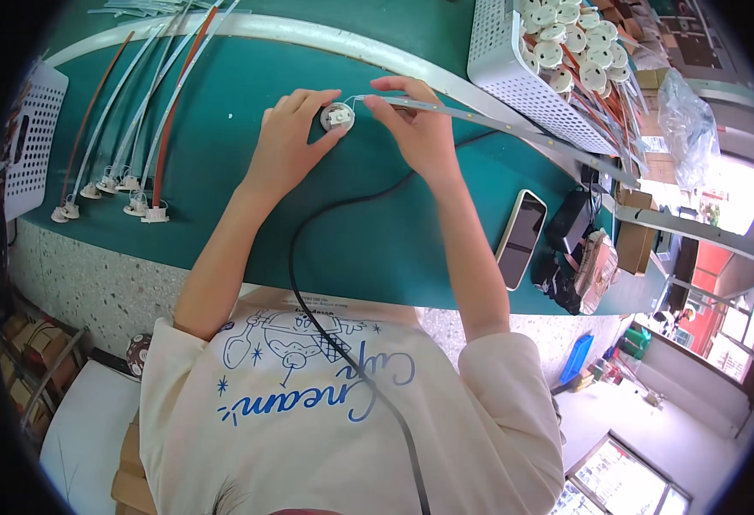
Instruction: Assembling LED light strips by fitting them into plastic bases and tucking wires.
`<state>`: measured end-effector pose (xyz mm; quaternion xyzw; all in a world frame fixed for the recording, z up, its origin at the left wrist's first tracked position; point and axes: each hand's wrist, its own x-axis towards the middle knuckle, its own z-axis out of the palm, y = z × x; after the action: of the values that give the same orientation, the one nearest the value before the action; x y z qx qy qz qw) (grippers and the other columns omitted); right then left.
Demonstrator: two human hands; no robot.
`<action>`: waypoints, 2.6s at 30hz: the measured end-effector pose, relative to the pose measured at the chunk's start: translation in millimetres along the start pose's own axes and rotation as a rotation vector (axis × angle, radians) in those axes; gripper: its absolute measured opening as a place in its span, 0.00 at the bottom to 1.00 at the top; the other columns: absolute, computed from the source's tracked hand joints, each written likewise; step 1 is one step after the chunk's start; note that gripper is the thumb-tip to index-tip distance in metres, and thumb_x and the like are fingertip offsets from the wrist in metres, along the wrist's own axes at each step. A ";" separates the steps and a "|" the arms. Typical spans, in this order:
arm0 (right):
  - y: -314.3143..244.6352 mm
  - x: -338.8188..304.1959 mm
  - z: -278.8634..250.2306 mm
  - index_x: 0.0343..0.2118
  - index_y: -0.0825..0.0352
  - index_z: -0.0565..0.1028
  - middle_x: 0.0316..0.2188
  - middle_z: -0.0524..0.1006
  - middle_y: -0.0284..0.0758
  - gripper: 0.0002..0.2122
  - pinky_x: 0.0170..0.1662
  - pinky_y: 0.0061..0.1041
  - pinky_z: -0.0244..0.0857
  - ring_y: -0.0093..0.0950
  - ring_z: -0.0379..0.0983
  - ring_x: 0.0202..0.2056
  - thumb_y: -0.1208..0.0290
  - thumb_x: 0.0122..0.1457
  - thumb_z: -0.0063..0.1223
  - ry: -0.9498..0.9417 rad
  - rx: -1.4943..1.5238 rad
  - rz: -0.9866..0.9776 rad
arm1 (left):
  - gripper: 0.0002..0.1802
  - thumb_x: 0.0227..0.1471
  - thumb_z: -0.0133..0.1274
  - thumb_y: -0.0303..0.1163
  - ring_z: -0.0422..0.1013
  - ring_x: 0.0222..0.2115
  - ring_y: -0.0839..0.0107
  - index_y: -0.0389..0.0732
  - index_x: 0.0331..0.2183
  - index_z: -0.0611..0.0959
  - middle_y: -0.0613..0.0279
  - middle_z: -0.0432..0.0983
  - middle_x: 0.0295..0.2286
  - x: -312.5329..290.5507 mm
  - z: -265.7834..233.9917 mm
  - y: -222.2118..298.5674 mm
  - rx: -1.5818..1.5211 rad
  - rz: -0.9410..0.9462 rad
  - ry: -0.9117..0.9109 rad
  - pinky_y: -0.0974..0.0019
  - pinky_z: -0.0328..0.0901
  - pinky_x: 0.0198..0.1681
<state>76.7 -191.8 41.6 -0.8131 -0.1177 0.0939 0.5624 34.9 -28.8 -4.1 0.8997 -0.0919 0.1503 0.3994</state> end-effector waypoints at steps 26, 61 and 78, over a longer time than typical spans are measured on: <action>-23.3 27.3 -8.8 0.29 0.72 0.72 0.24 0.73 0.33 0.07 0.35 0.15 0.65 0.20 0.71 0.29 0.74 0.48 0.50 -0.335 -0.475 -0.167 | 0.13 0.40 0.49 0.28 0.65 0.32 0.71 0.46 0.34 0.73 0.71 0.71 0.30 -2.4 6.1 -4.3 -0.006 0.047 0.066 0.67 0.55 0.33; -32.6 37.6 -0.8 0.26 0.71 0.73 0.23 0.73 0.33 0.06 0.30 0.17 0.66 0.23 0.71 0.24 0.74 0.46 0.52 -0.462 -0.689 -0.524 | 0.10 0.40 0.49 0.27 0.66 0.30 0.70 0.45 0.32 0.74 0.70 0.71 0.26 -2.0 8.6 -7.0 -0.030 0.047 0.090 0.66 0.54 0.31; -28.3 35.8 -3.3 0.26 0.70 0.73 0.23 0.73 0.32 0.05 0.32 0.16 0.66 0.21 0.71 0.27 0.75 0.47 0.51 -0.486 -0.615 -0.364 | 0.09 0.41 0.49 0.29 0.66 0.30 0.70 0.46 0.31 0.75 0.70 0.72 0.26 -0.8 8.6 -6.1 -0.029 0.045 0.075 0.66 0.54 0.32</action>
<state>109.4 -174.6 68.5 -0.8630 -0.4107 0.1425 0.2574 37.5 -31.2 -14.1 0.8853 -0.0992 0.1915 0.4120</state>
